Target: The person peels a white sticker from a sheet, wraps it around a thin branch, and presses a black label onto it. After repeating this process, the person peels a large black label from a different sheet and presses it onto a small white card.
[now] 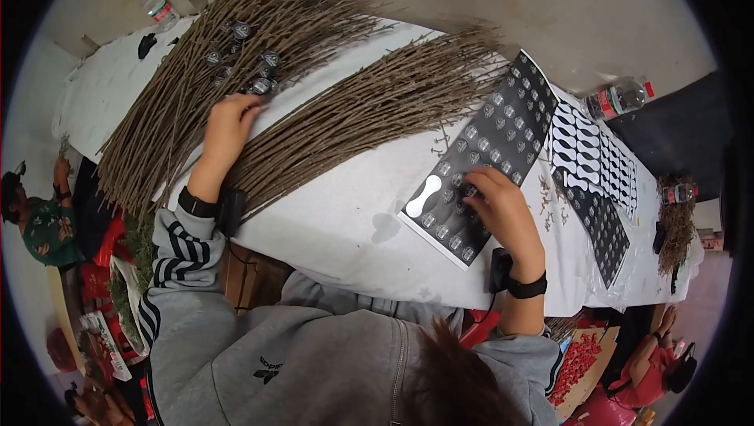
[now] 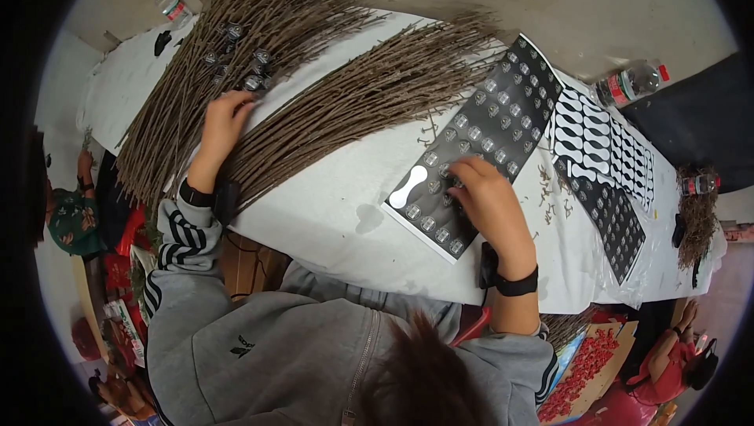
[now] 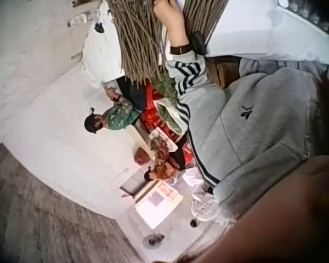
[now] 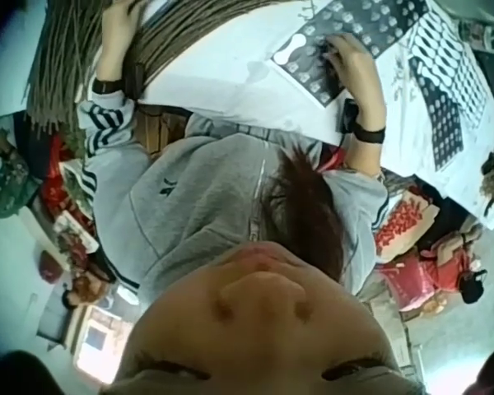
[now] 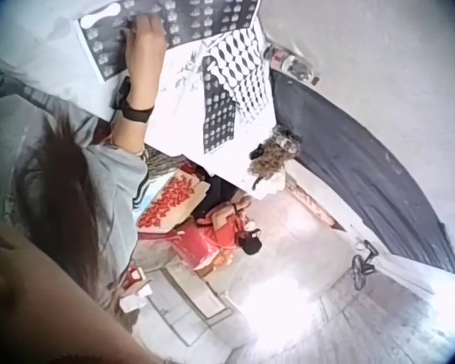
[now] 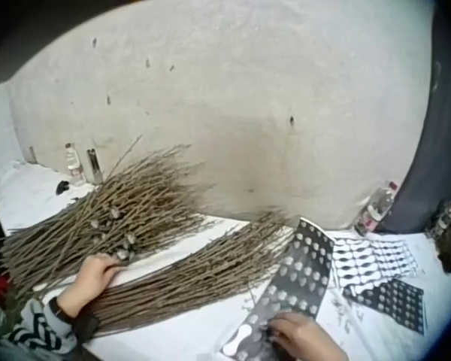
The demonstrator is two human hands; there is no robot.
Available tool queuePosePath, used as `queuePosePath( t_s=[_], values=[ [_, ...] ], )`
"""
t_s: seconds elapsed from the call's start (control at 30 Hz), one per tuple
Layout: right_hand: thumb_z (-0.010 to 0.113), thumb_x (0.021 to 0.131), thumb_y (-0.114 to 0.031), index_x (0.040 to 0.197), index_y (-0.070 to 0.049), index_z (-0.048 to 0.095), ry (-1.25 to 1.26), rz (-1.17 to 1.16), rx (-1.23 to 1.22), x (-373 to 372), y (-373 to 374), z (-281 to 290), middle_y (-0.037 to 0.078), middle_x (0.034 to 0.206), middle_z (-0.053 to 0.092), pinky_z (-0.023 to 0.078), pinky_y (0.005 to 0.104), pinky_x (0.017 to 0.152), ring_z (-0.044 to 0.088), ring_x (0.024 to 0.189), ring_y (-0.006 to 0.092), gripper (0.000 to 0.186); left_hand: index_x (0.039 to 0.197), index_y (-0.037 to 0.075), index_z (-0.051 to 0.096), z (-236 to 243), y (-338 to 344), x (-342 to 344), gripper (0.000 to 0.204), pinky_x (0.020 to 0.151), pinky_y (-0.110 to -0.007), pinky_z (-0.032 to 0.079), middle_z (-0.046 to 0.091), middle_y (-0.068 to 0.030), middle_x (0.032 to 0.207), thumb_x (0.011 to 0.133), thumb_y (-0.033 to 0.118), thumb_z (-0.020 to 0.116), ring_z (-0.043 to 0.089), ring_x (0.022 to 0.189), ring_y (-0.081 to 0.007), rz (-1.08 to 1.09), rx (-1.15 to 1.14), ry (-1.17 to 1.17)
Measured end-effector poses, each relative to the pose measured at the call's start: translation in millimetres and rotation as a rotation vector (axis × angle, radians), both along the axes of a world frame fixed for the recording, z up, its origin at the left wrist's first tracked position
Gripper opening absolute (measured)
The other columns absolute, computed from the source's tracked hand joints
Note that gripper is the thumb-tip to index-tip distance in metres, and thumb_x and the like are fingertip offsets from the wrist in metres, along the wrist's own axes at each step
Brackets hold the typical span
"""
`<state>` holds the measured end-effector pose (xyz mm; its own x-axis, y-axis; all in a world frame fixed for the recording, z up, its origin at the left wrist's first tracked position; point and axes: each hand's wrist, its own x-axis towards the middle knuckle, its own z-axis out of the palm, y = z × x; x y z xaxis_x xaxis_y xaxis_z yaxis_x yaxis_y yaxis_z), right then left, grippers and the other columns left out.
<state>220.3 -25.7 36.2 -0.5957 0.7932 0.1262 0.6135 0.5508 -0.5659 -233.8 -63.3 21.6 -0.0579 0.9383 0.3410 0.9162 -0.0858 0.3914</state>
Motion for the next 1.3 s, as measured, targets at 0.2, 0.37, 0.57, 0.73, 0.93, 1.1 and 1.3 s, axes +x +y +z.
queuePosePath(
  t_s=[0.2, 0.37, 0.57, 0.73, 0.93, 1.1, 1.3],
  values=[
    [0.077, 0.068, -0.006, 0.101, 0.002, 0.062, -0.026, 0.030, 0.010, -17.0, -5.2, -5.4, 0.014, 0.110, 0.061, 0.050, 0.0378, 0.083, 0.059, 0.099, 0.0355, 0.037, 0.096, 0.001, 0.066, 14.5, 5.2, 8.0, 0.015, 0.070, -0.040, 0.050, 0.066, -0.0171, 0.085, 0.083, 0.008, 0.065, 0.063, 0.081, -0.0366, 0.148, -0.157, -0.155],
    [0.082, 0.063, -0.012, 0.101, 0.002, 0.063, -0.100, -0.051, 0.079, -27.8, -17.9, -4.9, 0.015, 0.109, 0.061, 0.050, 0.0379, 0.084, 0.059, 0.100, 0.0350, 0.046, 0.094, 0.002, 0.066, 24.8, -5.7, 31.0, 0.013, 0.067, -0.042, 0.050, 0.066, -0.0161, 0.086, 0.085, 0.011, 0.063, 0.063, 0.080, -0.0367, 0.160, -0.072, 0.419],
    [0.084, 0.060, -0.013, 0.098, 0.002, 0.062, -0.126, 0.022, 0.007, -37.0, -34.8, 6.1, 0.015, 0.105, 0.060, 0.050, 0.0386, 0.082, 0.059, 0.097, 0.0345, 0.046, 0.098, 0.003, 0.067, 27.7, -40.6, 136.9, 0.016, 0.068, -0.037, 0.050, 0.067, -0.0152, 0.087, 0.085, 0.012, 0.065, 0.064, 0.074, -0.0304, -0.299, -0.177, -0.235],
    [0.084, 0.058, -0.011, 0.095, 0.001, 0.061, -0.109, 0.055, -0.005, -42.6, -45.7, 4.5, 0.013, 0.101, 0.059, 0.049, 0.0398, 0.079, 0.057, 0.094, 0.0330, 0.045, 0.142, 0.011, 0.039, -22.1, -49.8, 209.8, 0.067, 0.074, -0.039, 0.050, 0.056, -0.0174, 0.103, 0.081, 0.008, 0.068, 0.059, 0.087, -0.0271, -0.519, -0.166, -0.405],
    [0.083, 0.057, -0.009, 0.095, 0.000, 0.061, -0.068, 0.067, 0.046, -42.0, -48.0, -4.4, 0.012, 0.100, 0.058, 0.049, 0.0398, 0.077, 0.057, 0.093, 0.0323, 0.045, 0.140, 0.011, 0.042, -21.3, -46.8, 215.2, 0.064, 0.071, -0.033, 0.051, 0.059, -0.0123, 0.093, 0.082, 0.004, 0.068, 0.062, 0.079, -0.0211, -0.504, -0.343, -0.467],
    [0.083, 0.058, -0.009, 0.092, 0.001, 0.062, -0.025, 0.044, 0.038, -39.7, -50.8, -5.6, 0.012, 0.097, 0.060, 0.049, 0.0394, 0.074, 0.057, 0.090, 0.0327, 0.041, 0.139, 0.009, 0.043, -24.3, -42.1, 213.6, 0.061, 0.070, -0.026, 0.050, 0.066, -0.0087, 0.090, 0.084, 0.000, 0.066, 0.064, 0.074, -0.0131, -0.470, -0.616, -0.792],
    [0.082, 0.063, -0.007, 0.090, 0.001, 0.063, 0.048, -0.021, -0.053, -36.2, -54.5, -12.2, 0.013, 0.088, 0.061, 0.049, 0.0356, 0.066, 0.060, 0.073, 0.0305, 0.034, 0.137, 0.006, 0.044, -35.3, -38.5, 216.8, 0.058, 0.073, -0.024, 0.050, 0.069, -0.0090, 0.097, 0.084, -0.004, 0.065, 0.063, 0.082, -0.0086, -0.421, -0.746, -1.157]
  ],
)
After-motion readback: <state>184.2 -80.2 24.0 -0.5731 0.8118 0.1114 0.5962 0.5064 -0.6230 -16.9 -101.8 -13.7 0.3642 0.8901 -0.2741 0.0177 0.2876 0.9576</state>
